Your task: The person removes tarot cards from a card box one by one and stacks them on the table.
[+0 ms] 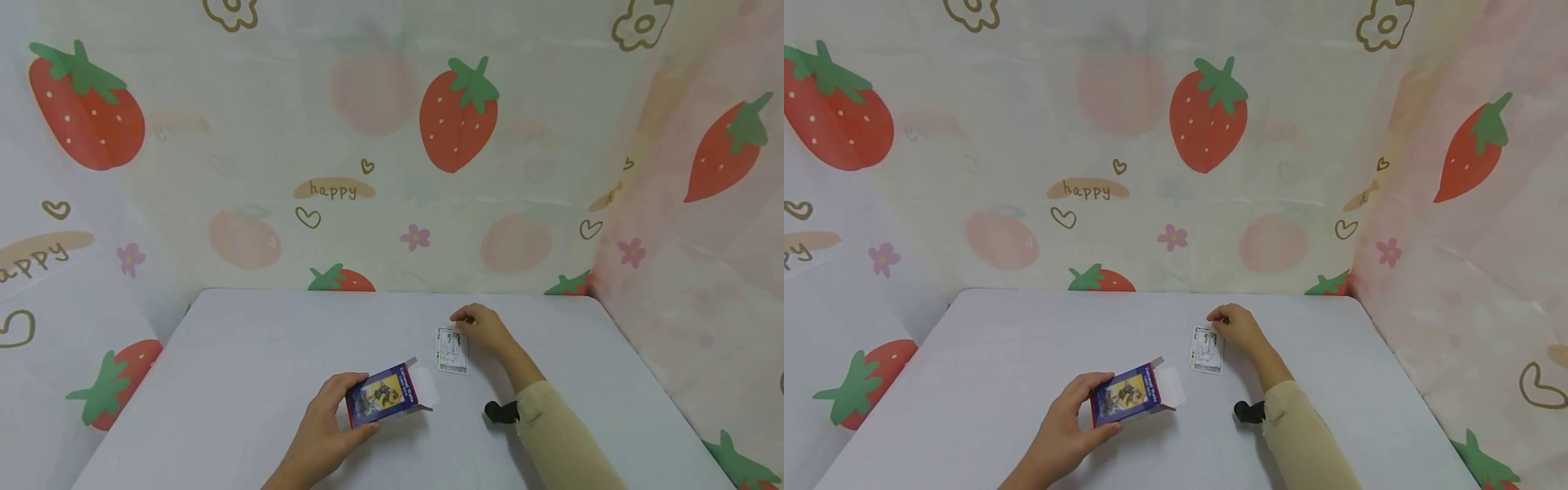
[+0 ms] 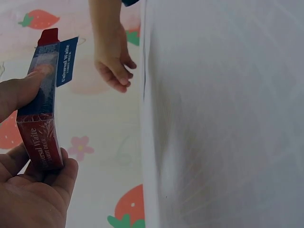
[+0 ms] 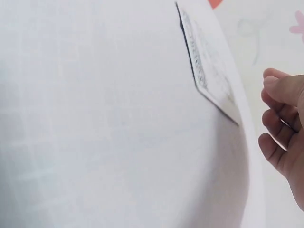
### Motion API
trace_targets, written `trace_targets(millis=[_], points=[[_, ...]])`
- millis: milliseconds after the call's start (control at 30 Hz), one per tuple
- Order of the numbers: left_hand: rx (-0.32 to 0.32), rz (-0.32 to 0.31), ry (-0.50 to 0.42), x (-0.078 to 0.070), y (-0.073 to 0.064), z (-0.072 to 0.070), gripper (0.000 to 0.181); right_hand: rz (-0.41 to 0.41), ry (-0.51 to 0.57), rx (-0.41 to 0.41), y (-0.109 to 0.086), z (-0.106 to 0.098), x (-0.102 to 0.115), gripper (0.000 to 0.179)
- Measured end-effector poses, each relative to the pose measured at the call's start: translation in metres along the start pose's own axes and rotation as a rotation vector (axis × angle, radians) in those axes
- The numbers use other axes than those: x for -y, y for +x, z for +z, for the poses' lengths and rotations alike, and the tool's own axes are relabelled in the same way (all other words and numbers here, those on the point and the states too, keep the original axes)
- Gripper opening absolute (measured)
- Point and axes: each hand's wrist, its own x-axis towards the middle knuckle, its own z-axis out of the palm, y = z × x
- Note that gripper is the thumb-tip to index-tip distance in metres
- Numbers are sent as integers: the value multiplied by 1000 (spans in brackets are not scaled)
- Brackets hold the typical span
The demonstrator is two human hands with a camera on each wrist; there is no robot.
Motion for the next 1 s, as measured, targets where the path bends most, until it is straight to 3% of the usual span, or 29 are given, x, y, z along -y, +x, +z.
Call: trace_targets(millis=[533, 800, 1000], points=[[1, -14, 21, 0, 0, 2, 74, -88, 31, -77, -30, -10, 25, 14], [-11, 11, 36, 4, 0, 2, 75, -107, 55, -86, -44, -14, 30, 17], [-5, -4, 32, 3, 0, 3, 75, -118, 74, -95, -59, -20, 38, 15]])
